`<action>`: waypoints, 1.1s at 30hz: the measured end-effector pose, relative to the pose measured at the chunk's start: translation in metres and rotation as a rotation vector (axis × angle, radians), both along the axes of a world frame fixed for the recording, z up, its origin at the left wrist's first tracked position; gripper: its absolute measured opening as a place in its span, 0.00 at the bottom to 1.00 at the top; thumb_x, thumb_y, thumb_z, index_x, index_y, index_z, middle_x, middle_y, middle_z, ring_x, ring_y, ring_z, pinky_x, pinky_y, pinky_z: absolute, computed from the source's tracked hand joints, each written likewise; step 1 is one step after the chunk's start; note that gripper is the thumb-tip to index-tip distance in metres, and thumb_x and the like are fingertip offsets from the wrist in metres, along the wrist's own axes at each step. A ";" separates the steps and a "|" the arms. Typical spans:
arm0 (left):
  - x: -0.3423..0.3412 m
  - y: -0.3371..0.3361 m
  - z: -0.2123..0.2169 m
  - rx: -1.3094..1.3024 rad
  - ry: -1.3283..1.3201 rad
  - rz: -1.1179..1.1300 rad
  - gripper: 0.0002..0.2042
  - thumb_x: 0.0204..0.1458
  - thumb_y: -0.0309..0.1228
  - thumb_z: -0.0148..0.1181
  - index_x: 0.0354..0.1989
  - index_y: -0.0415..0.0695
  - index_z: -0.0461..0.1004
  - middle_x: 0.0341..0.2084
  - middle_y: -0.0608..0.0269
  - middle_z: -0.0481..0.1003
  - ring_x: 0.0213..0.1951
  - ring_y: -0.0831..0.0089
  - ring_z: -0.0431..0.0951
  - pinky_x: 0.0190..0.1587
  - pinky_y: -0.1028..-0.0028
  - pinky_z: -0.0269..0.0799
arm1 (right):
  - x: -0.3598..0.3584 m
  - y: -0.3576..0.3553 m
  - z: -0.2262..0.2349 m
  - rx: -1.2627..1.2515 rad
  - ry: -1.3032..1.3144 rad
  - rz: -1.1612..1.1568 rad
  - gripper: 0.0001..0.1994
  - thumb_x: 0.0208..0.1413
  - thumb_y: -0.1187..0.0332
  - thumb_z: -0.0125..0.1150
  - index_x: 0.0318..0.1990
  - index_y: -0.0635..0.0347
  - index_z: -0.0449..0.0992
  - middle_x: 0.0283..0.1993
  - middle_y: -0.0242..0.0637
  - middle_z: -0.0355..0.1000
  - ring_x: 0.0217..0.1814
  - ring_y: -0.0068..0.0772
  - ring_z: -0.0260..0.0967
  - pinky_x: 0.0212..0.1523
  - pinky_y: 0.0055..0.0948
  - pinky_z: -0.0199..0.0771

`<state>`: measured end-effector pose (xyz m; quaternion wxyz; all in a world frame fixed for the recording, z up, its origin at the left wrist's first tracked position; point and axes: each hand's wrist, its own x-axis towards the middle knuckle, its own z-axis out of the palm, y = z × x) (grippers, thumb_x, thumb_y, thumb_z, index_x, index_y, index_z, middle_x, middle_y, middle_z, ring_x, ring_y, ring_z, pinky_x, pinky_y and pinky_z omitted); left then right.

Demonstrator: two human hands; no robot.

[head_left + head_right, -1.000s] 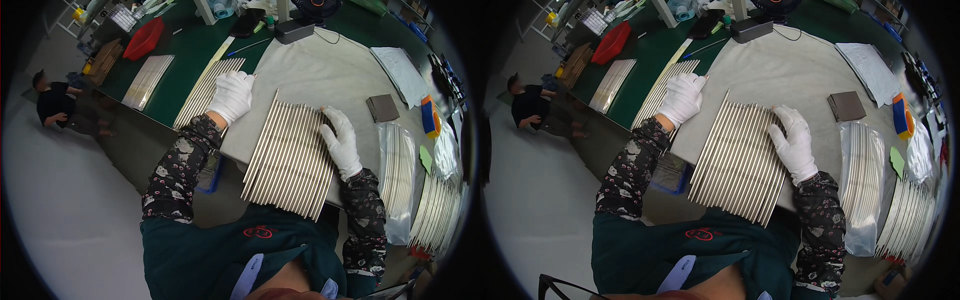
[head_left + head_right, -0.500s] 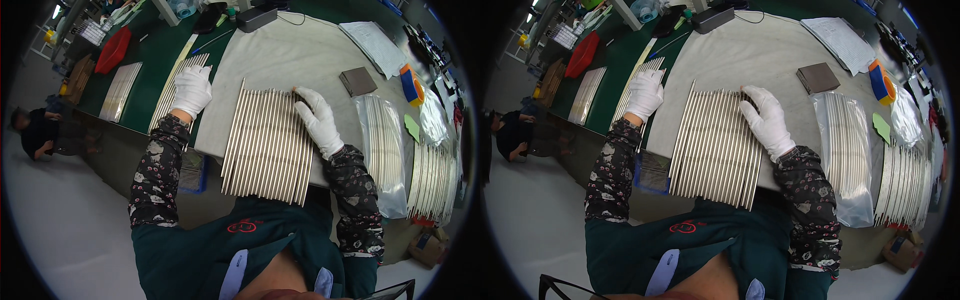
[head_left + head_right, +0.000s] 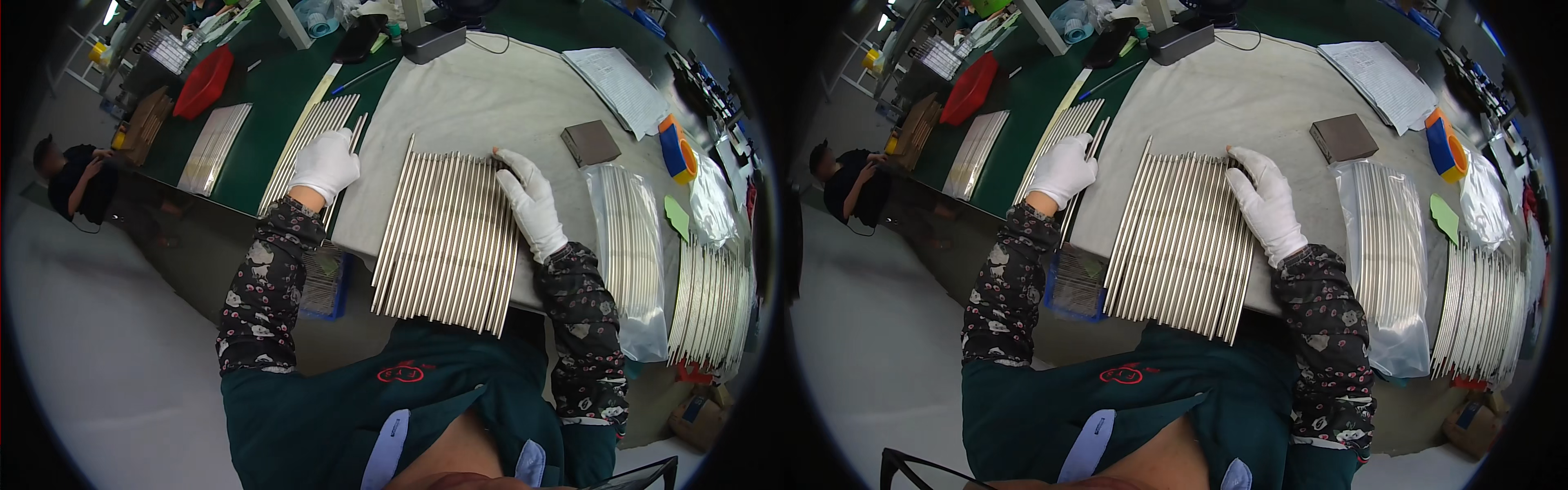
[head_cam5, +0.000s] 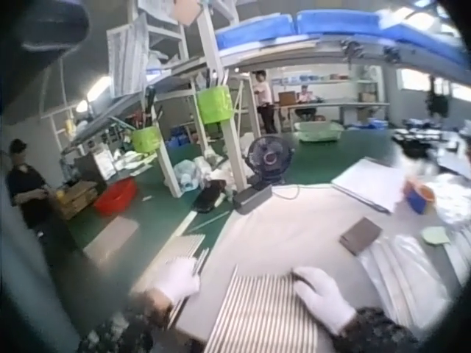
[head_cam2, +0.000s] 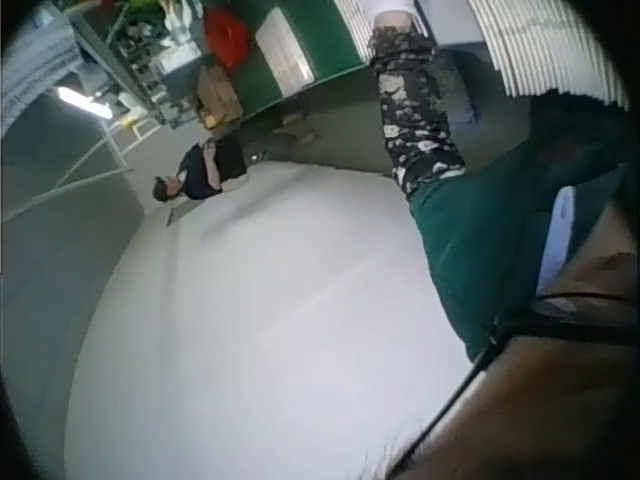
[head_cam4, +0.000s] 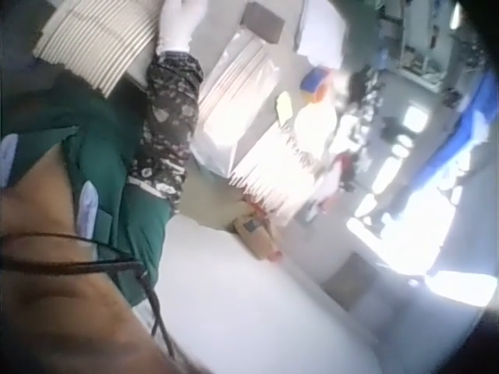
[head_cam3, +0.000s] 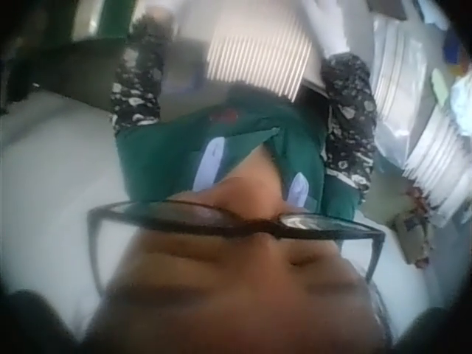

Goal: The worker organizes several metal rods, sands their ends with a sanding block, bundles them, and then places them into a plastic bag, which is then sealed with tape.

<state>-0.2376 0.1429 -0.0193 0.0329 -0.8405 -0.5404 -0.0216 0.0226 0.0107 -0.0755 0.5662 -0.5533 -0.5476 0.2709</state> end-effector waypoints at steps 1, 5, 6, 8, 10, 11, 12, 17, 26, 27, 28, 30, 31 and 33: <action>0.003 -0.001 0.003 -0.110 -0.072 0.129 0.16 0.40 0.33 0.53 0.40 0.41 0.71 0.33 0.47 0.75 0.37 0.52 0.74 0.41 0.60 0.69 | -0.001 0.000 0.002 0.002 0.002 0.006 0.15 0.52 0.72 0.54 0.48 0.65 0.70 0.48 0.43 0.69 0.51 0.34 0.66 0.53 0.26 0.63; 0.020 0.000 0.014 -0.163 0.012 0.286 0.14 0.41 0.30 0.51 0.37 0.39 0.72 0.35 0.44 0.74 0.39 0.50 0.75 0.42 0.60 0.70 | -0.004 -0.003 0.006 0.012 -0.029 -0.007 0.15 0.52 0.72 0.55 0.47 0.65 0.71 0.47 0.44 0.70 0.51 0.35 0.67 0.53 0.27 0.63; 0.021 0.002 0.013 -0.151 0.009 0.277 0.14 0.42 0.30 0.50 0.37 0.38 0.72 0.35 0.42 0.74 0.39 0.48 0.75 0.43 0.60 0.70 | -0.004 -0.002 0.005 0.019 -0.017 -0.011 0.14 0.52 0.72 0.55 0.47 0.65 0.71 0.47 0.44 0.70 0.51 0.35 0.67 0.53 0.27 0.63; 0.016 0.006 0.012 -0.155 -0.007 0.257 0.14 0.42 0.30 0.49 0.37 0.38 0.72 0.34 0.42 0.74 0.39 0.48 0.75 0.43 0.60 0.70 | -0.004 -0.002 0.004 0.035 -0.024 -0.005 0.14 0.52 0.72 0.55 0.47 0.65 0.71 0.46 0.44 0.70 0.50 0.36 0.67 0.52 0.28 0.63; 0.009 0.006 0.017 -0.099 -0.048 0.238 0.13 0.44 0.31 0.47 0.36 0.39 0.72 0.33 0.42 0.74 0.37 0.47 0.75 0.42 0.58 0.70 | -0.006 0.000 0.003 0.057 -0.027 0.002 0.14 0.51 0.72 0.55 0.47 0.65 0.71 0.46 0.44 0.70 0.50 0.37 0.67 0.52 0.28 0.64; 0.001 0.005 0.023 -0.045 -0.069 0.210 0.12 0.45 0.32 0.47 0.35 0.40 0.71 0.30 0.43 0.75 0.35 0.47 0.75 0.40 0.56 0.70 | -0.007 0.001 0.004 0.064 -0.089 0.006 0.14 0.51 0.72 0.55 0.46 0.65 0.71 0.45 0.44 0.71 0.50 0.38 0.67 0.52 0.29 0.64; 0.004 -0.002 0.035 0.071 -0.144 0.153 0.11 0.47 0.33 0.47 0.34 0.40 0.70 0.27 0.43 0.74 0.31 0.46 0.75 0.38 0.55 0.70 | -0.005 0.000 0.004 0.062 -0.155 -0.005 0.14 0.51 0.73 0.55 0.45 0.65 0.72 0.45 0.44 0.71 0.50 0.39 0.67 0.52 0.30 0.64; 0.007 -0.057 0.098 0.336 -0.707 -0.327 0.04 0.52 0.28 0.51 0.29 0.42 0.65 0.20 0.56 0.71 0.21 0.57 0.71 0.23 0.66 0.67 | -0.001 -0.003 0.007 0.082 -0.216 -0.025 0.14 0.49 0.74 0.55 0.45 0.65 0.72 0.44 0.45 0.71 0.49 0.41 0.66 0.52 0.31 0.64; -0.022 -0.089 0.018 0.184 -0.230 -0.982 0.07 0.36 0.25 0.54 0.24 0.44 0.63 0.29 0.64 0.68 0.27 0.69 0.68 0.25 0.74 0.69 | -0.007 -0.002 0.012 0.124 -0.338 0.010 0.14 0.45 0.77 0.55 0.42 0.66 0.72 0.43 0.45 0.70 0.47 0.43 0.67 0.51 0.33 0.65; -0.025 -0.092 0.009 0.188 -0.233 -0.995 0.07 0.36 0.25 0.54 0.24 0.44 0.62 0.29 0.63 0.67 0.27 0.69 0.68 0.25 0.73 0.69 | -0.006 -0.002 0.013 0.121 -0.337 0.009 0.14 0.45 0.77 0.55 0.42 0.66 0.72 0.43 0.45 0.70 0.47 0.43 0.67 0.51 0.33 0.65; -0.030 -0.095 0.003 0.160 -0.228 -0.980 0.07 0.37 0.25 0.54 0.24 0.44 0.63 0.31 0.62 0.68 0.28 0.69 0.69 0.26 0.73 0.70 | -0.006 -0.003 0.014 0.130 -0.375 0.001 0.14 0.44 0.77 0.55 0.42 0.66 0.72 0.43 0.45 0.70 0.47 0.43 0.67 0.50 0.33 0.65; -0.037 -0.096 -0.006 0.129 -0.226 -0.960 0.07 0.37 0.24 0.54 0.25 0.43 0.63 0.32 0.62 0.68 0.29 0.68 0.70 0.27 0.73 0.70 | -0.006 -0.003 0.015 0.133 -0.414 -0.001 0.14 0.44 0.77 0.55 0.41 0.67 0.72 0.43 0.45 0.70 0.47 0.43 0.67 0.50 0.33 0.65; -0.041 -0.096 -0.010 0.099 -0.277 -0.929 0.09 0.37 0.22 0.55 0.29 0.43 0.65 0.35 0.60 0.69 0.33 0.65 0.71 0.29 0.71 0.70 | -0.006 -0.002 0.014 0.137 -0.424 0.005 0.14 0.44 0.78 0.55 0.41 0.67 0.72 0.43 0.44 0.70 0.47 0.43 0.67 0.50 0.33 0.65; -0.044 -0.098 -0.013 0.069 -0.329 -0.896 0.12 0.37 0.21 0.56 0.33 0.42 0.66 0.37 0.59 0.70 0.36 0.62 0.72 0.31 0.70 0.69 | -0.006 -0.002 0.015 0.141 -0.435 0.013 0.14 0.43 0.78 0.55 0.41 0.67 0.72 0.43 0.44 0.70 0.47 0.43 0.67 0.50 0.33 0.66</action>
